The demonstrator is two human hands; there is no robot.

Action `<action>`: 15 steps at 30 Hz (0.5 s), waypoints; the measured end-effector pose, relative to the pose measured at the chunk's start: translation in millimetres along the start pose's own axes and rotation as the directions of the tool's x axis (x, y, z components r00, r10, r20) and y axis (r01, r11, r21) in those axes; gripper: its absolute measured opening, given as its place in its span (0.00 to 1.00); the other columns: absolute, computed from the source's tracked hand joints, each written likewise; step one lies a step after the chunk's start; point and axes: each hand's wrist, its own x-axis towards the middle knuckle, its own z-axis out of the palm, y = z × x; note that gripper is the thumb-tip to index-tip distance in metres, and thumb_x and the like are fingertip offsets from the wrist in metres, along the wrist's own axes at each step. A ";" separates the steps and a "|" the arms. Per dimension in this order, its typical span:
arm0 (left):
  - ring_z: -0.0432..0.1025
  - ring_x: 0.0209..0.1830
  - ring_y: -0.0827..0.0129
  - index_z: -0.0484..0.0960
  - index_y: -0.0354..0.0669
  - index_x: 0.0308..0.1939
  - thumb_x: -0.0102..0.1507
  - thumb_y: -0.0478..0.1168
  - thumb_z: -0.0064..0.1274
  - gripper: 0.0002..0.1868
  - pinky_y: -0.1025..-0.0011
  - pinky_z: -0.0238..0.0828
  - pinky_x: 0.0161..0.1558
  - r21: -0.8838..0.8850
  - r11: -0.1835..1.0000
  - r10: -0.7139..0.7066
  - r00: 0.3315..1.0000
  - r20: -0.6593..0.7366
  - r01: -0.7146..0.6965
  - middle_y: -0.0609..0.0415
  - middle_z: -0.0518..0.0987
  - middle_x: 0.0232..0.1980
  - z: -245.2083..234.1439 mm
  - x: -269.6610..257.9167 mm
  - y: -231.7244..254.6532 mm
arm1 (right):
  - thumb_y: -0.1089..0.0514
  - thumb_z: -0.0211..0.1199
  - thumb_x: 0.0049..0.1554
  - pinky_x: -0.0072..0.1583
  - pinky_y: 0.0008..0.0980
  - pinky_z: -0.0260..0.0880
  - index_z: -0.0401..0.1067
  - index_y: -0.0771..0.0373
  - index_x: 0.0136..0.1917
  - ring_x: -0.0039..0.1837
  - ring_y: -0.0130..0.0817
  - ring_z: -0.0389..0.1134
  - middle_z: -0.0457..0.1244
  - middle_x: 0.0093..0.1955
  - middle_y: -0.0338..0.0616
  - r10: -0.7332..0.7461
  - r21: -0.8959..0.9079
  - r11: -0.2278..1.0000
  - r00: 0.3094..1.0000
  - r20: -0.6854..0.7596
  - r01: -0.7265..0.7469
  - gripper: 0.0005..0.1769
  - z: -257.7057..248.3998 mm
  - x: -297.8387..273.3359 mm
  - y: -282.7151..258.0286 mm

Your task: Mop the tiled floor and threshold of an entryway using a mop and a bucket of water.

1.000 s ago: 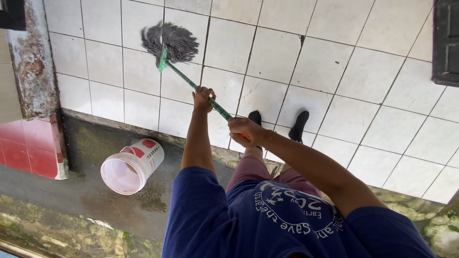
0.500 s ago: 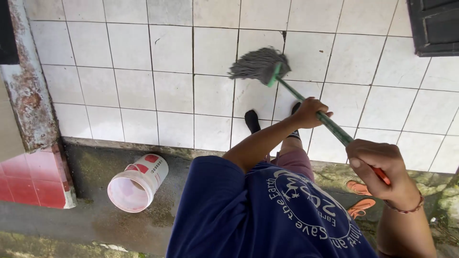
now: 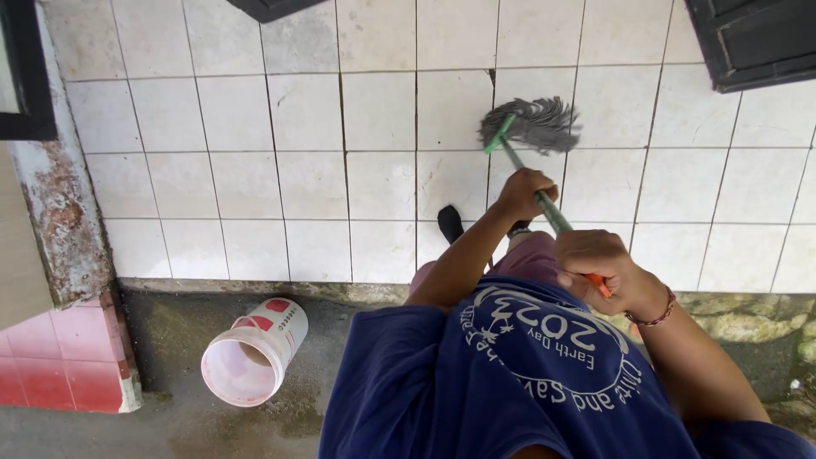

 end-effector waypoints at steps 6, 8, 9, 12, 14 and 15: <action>0.72 0.25 0.54 0.71 0.46 0.17 0.49 0.32 0.53 0.08 0.59 0.68 0.33 0.243 0.968 0.020 0.951 -0.307 0.058 0.53 0.72 0.20 -129.4 -48.1 -23.8 | 0.59 0.57 0.60 0.42 0.37 0.62 0.54 0.60 0.26 0.30 0.36 0.51 0.48 0.25 0.39 -0.179 0.161 0.976 0.959 0.220 0.146 0.23 53.2 20.1 83.3; 0.69 0.25 0.51 0.67 0.42 0.18 0.51 0.32 0.57 0.13 0.57 0.65 0.32 0.264 0.951 -0.053 0.923 -0.381 0.163 0.49 0.70 0.21 -149.1 -79.8 -70.7 | 0.61 0.58 0.60 0.46 0.41 0.63 0.55 0.61 0.27 0.32 0.39 0.52 0.50 0.27 0.41 -0.177 0.171 0.976 0.953 0.246 0.137 0.22 69.8 44.5 88.7; 0.66 0.24 0.48 0.63 0.39 0.18 0.53 0.32 0.61 0.19 0.55 0.61 0.30 0.278 0.921 -0.123 0.883 -0.453 0.271 0.45 0.67 0.21 -158.2 -90.8 -95.9 | 0.62 0.59 0.61 0.49 0.44 0.63 0.57 0.63 0.29 0.34 0.42 0.54 0.52 0.28 0.44 -0.177 0.185 0.974 0.946 0.271 0.129 0.21 74.7 58.2 93.4; 0.69 0.37 0.48 0.67 0.40 0.22 0.46 0.35 0.67 0.19 0.53 0.67 0.39 0.341 0.871 -0.203 0.892 -0.404 0.353 0.48 0.73 0.26 -182.9 -102.3 -134.2 | 0.65 0.58 0.61 0.49 0.44 0.63 0.59 0.63 0.29 0.37 0.44 0.58 0.57 0.30 0.46 -0.141 0.198 0.977 0.936 0.322 0.079 0.19 93.2 54.2 167.1; 0.70 0.42 0.45 0.69 0.43 0.19 0.43 0.38 0.70 0.19 0.50 0.67 0.45 0.491 0.773 -0.198 0.888 -0.416 0.403 0.45 0.76 0.33 -178.5 -89.7 -153.7 | 0.65 0.57 0.62 0.49 0.43 0.63 0.59 0.63 0.30 0.37 0.45 0.58 0.56 0.30 0.47 -0.148 0.202 0.976 0.938 0.315 0.086 0.19 76.9 59.0 180.0; 0.71 0.46 0.42 0.71 0.46 0.16 0.41 0.41 0.72 0.19 0.46 0.66 0.52 0.623 0.648 -0.195 0.886 -0.422 0.439 0.42 0.80 0.40 -175.1 -82.7 -164.8 | 0.64 0.57 0.63 0.49 0.43 0.63 0.58 0.64 0.30 0.38 0.45 0.58 0.55 0.29 0.48 -0.152 0.206 0.974 0.941 0.304 0.091 0.20 67.5 61.1 188.7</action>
